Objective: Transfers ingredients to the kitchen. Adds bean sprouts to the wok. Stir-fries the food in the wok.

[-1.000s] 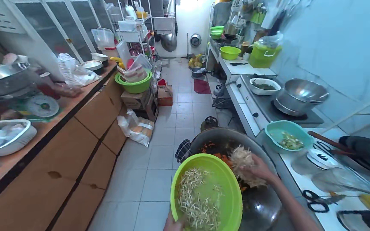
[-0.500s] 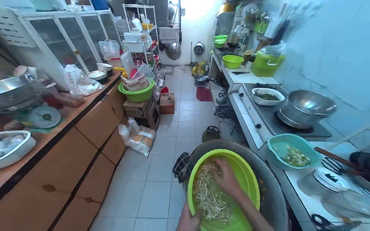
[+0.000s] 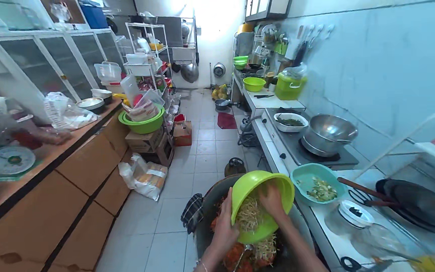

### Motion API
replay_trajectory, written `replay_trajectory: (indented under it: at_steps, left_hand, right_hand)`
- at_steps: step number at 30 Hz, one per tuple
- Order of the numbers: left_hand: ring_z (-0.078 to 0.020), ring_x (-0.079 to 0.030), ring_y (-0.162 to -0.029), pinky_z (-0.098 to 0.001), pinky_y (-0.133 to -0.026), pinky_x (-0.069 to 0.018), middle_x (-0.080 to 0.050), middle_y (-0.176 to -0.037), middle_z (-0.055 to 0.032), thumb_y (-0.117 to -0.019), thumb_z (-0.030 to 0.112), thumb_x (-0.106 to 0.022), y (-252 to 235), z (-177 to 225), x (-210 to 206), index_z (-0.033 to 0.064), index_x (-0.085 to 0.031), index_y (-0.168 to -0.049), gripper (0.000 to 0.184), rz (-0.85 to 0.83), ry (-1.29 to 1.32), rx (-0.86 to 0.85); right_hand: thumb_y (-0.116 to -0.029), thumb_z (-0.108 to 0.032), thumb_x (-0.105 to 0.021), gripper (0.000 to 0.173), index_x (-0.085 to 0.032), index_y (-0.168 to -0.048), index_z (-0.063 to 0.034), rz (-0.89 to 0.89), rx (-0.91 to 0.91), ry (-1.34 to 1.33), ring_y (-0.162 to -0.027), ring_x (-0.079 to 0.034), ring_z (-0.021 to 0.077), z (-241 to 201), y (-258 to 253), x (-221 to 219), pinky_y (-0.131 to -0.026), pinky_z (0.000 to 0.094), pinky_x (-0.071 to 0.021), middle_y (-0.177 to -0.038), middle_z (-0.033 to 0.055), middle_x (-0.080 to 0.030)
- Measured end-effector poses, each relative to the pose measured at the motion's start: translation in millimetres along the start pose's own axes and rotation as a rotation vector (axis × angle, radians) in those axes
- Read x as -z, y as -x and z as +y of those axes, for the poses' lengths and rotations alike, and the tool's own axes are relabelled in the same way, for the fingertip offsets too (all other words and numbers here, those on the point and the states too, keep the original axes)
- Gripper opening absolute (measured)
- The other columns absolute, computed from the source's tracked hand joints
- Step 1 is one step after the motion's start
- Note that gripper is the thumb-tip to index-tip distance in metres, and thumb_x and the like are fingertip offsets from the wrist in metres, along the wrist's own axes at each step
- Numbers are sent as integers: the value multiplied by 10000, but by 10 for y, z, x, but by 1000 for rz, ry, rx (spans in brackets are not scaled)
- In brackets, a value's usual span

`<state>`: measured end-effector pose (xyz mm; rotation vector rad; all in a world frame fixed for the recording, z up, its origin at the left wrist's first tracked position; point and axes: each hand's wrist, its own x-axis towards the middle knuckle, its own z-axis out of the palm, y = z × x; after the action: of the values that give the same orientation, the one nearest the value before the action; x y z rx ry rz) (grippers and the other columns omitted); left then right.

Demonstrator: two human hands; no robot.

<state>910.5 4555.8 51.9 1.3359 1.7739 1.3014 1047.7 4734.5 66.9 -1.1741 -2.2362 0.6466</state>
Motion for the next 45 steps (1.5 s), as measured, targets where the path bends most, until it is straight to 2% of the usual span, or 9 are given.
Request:
replay_trajectory:
  at_steps: [4,7,12,16,21,29,33,38,45]
  left_hand:
    - [-278,-595,-1306,-458,-927,-606,-223,-1685,-160,-812,-37,-696,-246,155,-194,146,-162,-1660,1018,71,-138,-144]
    - [-276,-737,-876,-484,-662,-622,-213,-1703,-108,-785,-40,-734,-329,118,-283,219,-254,-1648,1021,55,-316,-160]
    - [-272,-724,-714,-471,-620,-614,-150,-1723,-96,-749,-94,-732,-387,87,-291,271,-288,-1636,1057,47,-443,-190]
    - [-256,-730,-729,-460,-592,-621,-191,-1705,-135,-740,-106,-716,-439,222,-375,208,-277,-1640,1050,92,-367,-302]
    - [-275,-729,-741,-483,-580,-615,-241,-1694,-119,-713,-93,-752,-529,352,-249,245,-322,-1624,1063,140,-368,-388]
    - [-265,-732,-744,-482,-569,-612,-278,-1682,-109,-742,-69,-739,-434,457,-254,237,-331,-1622,1017,160,-350,-367]
    - [-279,-690,-1146,-534,-766,-629,-388,-1626,-94,-802,-77,-663,-454,362,-123,155,-339,-1608,899,267,-335,-261]
    - [-253,-588,-1316,-539,-939,-582,-417,-1607,-95,-854,-45,-604,-388,356,-222,131,-280,-1628,858,233,-237,-209]
    - [-290,-645,-1236,-496,-788,-636,-374,-1624,-151,-775,-56,-693,-380,418,-35,69,-339,-1592,899,376,-383,-353]
  right_hand:
    - [-912,-288,-692,541,-635,-1322,60,-143,25,-96,-1388,-494,393,136,188,-192,-1189,489,-386,-1420,288,-559]
    - [-928,-442,-680,622,-637,-1349,14,-370,60,135,-1388,-508,385,244,226,-68,-1189,573,-354,-1403,247,-602]
    - [-999,-382,-632,616,-544,-1442,37,-473,-235,251,-1448,-418,431,141,143,431,-1200,615,-288,-1488,289,-510]
    - [-1010,-241,-645,594,-477,-1456,112,-339,-324,-18,-1468,-391,405,206,161,311,-1234,505,-274,-1510,316,-466]
    - [-983,-400,-632,443,-716,-1227,-39,-597,215,134,-1249,-622,378,547,175,-10,-1097,625,-435,-1249,199,-699]
    - [-1006,-384,-624,601,-556,-1429,37,-448,-201,133,-1419,-467,392,13,109,600,-1211,536,-306,-1468,263,-542]
    - [-963,-302,-612,319,-743,-1130,-65,-564,168,173,-1140,-663,358,583,82,113,-1046,585,-479,-1127,163,-731]
    - [-969,-233,-670,446,-637,-1318,44,-183,-37,-243,-1311,-569,345,112,-25,267,-1135,469,-449,-1356,253,-612]
    - [-993,-322,-601,328,-737,-1133,-59,-702,114,144,-1117,-669,390,458,189,128,-980,629,-507,-1138,197,-717]
